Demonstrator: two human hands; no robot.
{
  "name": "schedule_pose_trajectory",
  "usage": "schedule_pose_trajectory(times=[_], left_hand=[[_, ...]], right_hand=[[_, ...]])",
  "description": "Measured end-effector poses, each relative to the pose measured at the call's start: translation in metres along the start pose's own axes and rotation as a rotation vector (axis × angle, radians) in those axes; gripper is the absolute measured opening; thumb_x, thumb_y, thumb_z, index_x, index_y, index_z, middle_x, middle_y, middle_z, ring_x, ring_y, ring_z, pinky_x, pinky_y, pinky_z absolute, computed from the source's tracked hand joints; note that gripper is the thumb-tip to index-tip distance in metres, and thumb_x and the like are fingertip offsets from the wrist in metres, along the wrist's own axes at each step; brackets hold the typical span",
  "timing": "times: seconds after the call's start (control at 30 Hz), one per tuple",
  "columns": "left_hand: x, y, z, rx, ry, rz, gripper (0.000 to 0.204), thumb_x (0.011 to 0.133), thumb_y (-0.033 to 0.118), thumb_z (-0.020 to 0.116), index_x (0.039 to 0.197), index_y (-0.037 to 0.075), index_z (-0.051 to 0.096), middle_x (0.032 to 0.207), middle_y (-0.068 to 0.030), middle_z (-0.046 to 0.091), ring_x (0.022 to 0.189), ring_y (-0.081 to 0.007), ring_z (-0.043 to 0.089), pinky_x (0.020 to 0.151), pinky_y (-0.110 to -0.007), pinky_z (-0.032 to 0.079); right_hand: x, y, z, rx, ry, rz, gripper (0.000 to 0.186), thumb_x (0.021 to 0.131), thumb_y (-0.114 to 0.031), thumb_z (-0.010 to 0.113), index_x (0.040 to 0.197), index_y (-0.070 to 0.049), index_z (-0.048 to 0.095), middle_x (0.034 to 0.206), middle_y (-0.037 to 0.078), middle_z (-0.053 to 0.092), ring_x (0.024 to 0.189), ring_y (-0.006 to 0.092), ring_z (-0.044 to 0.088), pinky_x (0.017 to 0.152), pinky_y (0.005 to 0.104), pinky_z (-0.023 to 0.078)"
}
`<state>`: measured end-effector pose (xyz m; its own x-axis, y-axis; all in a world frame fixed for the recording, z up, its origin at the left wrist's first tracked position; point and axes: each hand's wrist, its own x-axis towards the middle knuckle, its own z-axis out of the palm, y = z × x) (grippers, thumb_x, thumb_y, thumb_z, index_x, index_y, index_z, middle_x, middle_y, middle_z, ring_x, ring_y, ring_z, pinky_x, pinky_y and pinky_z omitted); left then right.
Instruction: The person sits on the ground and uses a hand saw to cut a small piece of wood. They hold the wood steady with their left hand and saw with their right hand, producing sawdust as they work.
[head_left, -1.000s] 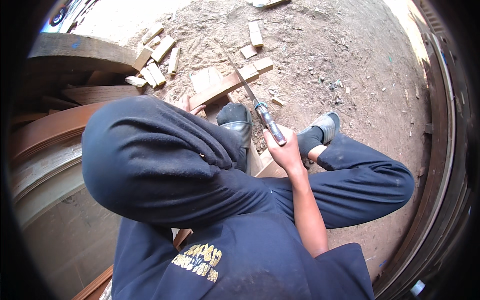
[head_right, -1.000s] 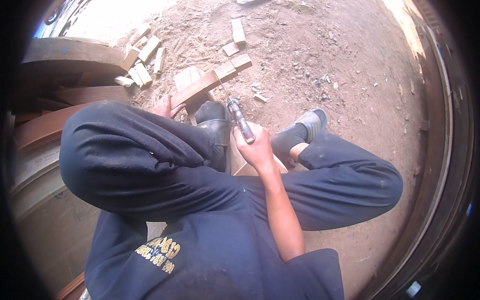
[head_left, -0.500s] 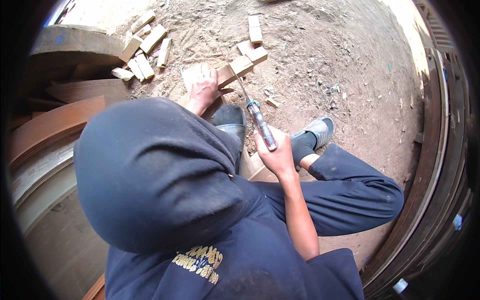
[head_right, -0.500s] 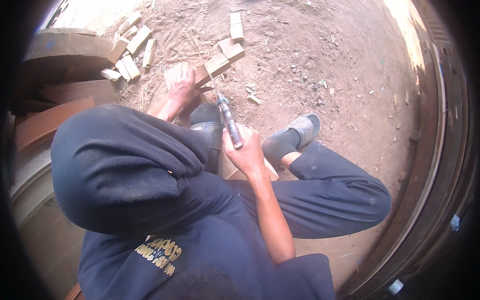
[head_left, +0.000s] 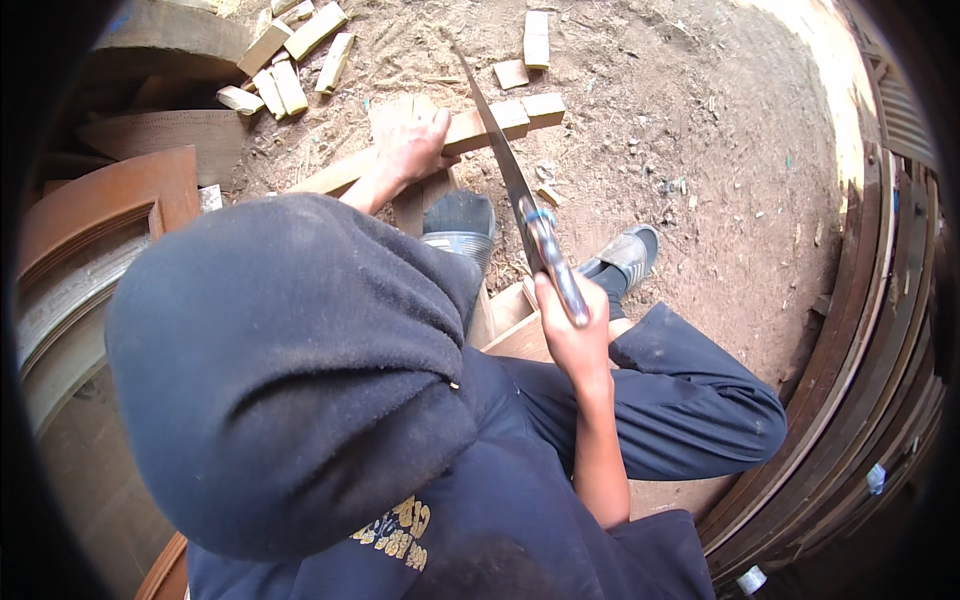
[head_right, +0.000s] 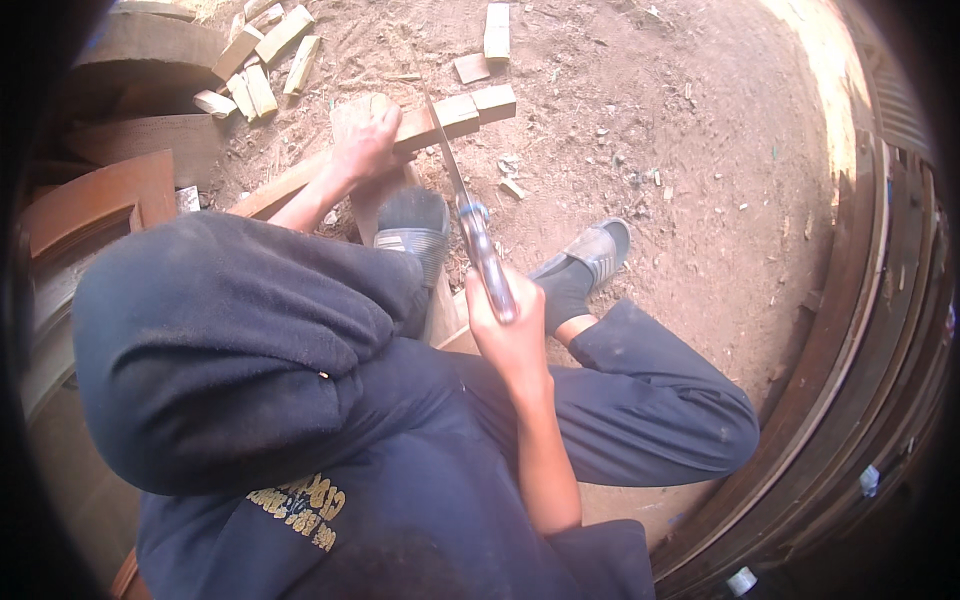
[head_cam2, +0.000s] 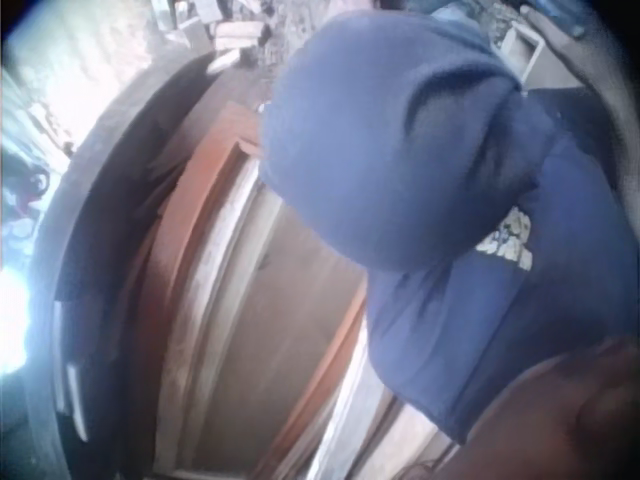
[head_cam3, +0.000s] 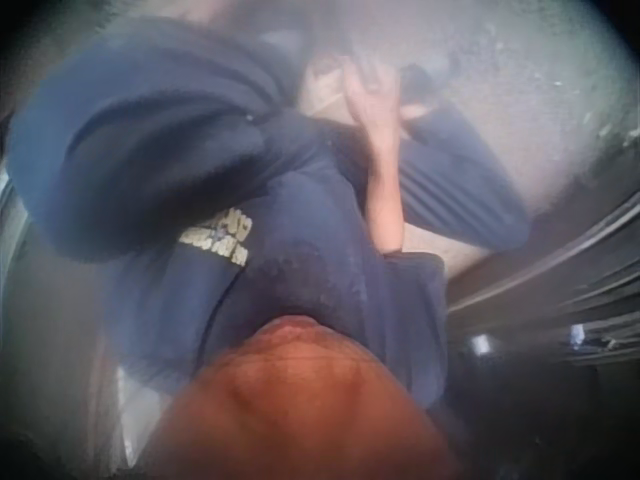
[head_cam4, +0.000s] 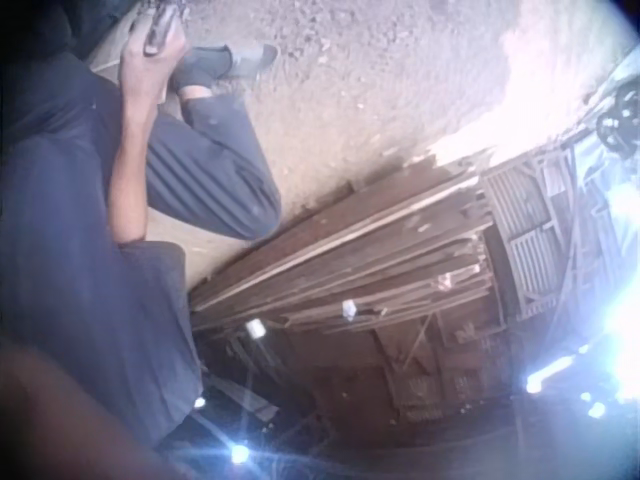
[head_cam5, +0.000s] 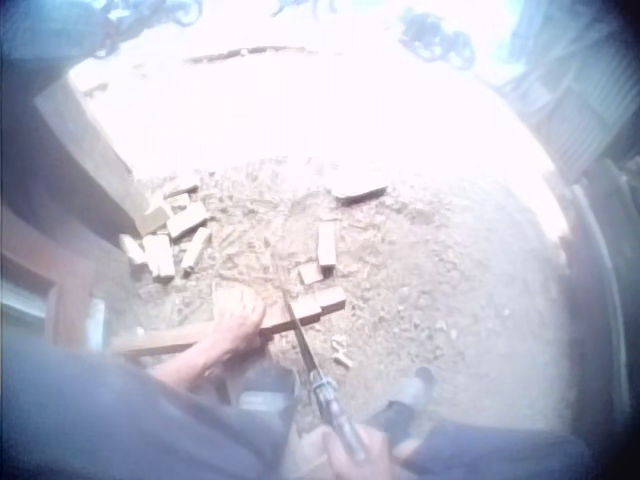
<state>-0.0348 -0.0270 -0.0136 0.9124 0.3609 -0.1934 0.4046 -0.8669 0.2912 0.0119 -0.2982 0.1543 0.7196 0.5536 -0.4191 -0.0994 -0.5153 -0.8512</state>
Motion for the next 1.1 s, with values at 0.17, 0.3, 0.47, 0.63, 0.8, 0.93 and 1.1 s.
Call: schedule_pose_trajectory(times=[0.17, 0.3, 0.47, 0.63, 0.8, 0.93, 1.1], left_hand=[[-0.001, 0.003, -0.012, 0.035, -0.032, 0.068, 0.048, 0.070, 0.021, 0.073, 0.105, 0.001, 0.049, 0.102, -0.0198, 0.058, 0.101, -0.0361, 0.056, 0.082, -0.046, 0.046], [-0.001, -0.009, 0.003, -0.061, -0.047, 0.132, 0.052, 0.069, 0.023, 0.078, 0.104, 0.002, 0.047, 0.098, -0.0183, 0.059, 0.098, -0.0350, 0.057, 0.082, -0.043, 0.047], [0.001, -0.017, 0.013, -0.051, 0.036, 0.136, 0.048, 0.074, 0.028, 0.075, 0.103, 0.002, 0.048, 0.095, -0.0193, 0.060, 0.090, -0.0352, 0.061, 0.077, -0.043, 0.050], [-0.001, -0.008, 0.010, -0.103, 0.063, 0.116, 0.053, 0.076, 0.041, 0.072, 0.103, 0.002, 0.050, 0.094, -0.0178, 0.059, 0.095, -0.0324, 0.060, 0.076, -0.044, 0.051], [-0.013, 0.001, 0.006, -0.040, 0.088, 0.132, 0.042, 0.075, 0.019, 0.070, 0.104, -0.003, 0.049, 0.098, -0.0182, 0.058, 0.096, -0.0337, 0.057, 0.083, -0.040, 0.048], [-0.010, 0.003, 0.000, -0.038, 0.119, 0.114, 0.044, 0.074, 0.017, 0.070, 0.106, -0.003, 0.048, 0.099, -0.0188, 0.056, 0.097, -0.0333, 0.057, 0.082, -0.039, 0.048], [0.005, -0.014, 0.007, 0.079, 0.099, 0.097, 0.048, 0.076, 0.030, 0.074, 0.099, -0.002, 0.047, 0.093, -0.0163, 0.054, 0.090, -0.0283, 0.057, 0.076, -0.038, 0.049]], right_hand=[[0.009, -0.011, 0.011, -0.074, -0.035, 0.002, 0.020, 0.084, -0.006, 0.061, 0.069, 0.002, 0.053, 0.054, 0.010, 0.047, 0.050, 0.0097, 0.040, 0.048, 0.0308, 0.035], [-0.021, -0.036, -0.006, -0.102, -0.072, 0.082, 0.020, 0.085, -0.006, 0.060, 0.068, 0.002, 0.052, 0.054, 0.010, 0.045, 0.050, 0.0089, 0.039, 0.048, 0.0312, 0.035], [0.001, -0.036, 0.005, -0.060, -0.062, 0.104, 0.021, 0.086, -0.006, 0.060, 0.069, 0.001, 0.051, 0.054, 0.002, 0.044, 0.054, 0.0068, 0.037, 0.048, 0.0292, 0.033], [0.003, -0.026, 0.018, -0.115, -0.077, 0.004, 0.020, 0.086, -0.006, 0.060, 0.069, 0.002, 0.052, 0.053, 0.005, 0.046, 0.050, 0.0081, 0.040, 0.047, 0.0308, 0.036], [-0.013, 0.003, 0.010, -0.155, -0.097, -0.017, 0.019, 0.085, -0.004, 0.060, 0.068, 0.002, 0.053, 0.052, 0.009, 0.047, 0.047, 0.0094, 0.042, 0.046, 0.0308, 0.037], [-0.002, 0.009, 0.017, -0.169, -0.087, -0.083, 0.019, 0.085, -0.004, 0.060, 0.068, 0.001, 0.053, 0.051, 0.010, 0.048, 0.045, 0.0141, 0.046, 0.046, 0.0315, 0.038], [0.016, 0.018, 0.024, -0.155, -0.072, -0.156, 0.017, 0.084, -0.005, 0.060, 0.070, 0.001, 0.055, 0.054, 0.011, 0.052, 0.045, 0.0171, 0.050, 0.047, 0.0330, 0.040]])
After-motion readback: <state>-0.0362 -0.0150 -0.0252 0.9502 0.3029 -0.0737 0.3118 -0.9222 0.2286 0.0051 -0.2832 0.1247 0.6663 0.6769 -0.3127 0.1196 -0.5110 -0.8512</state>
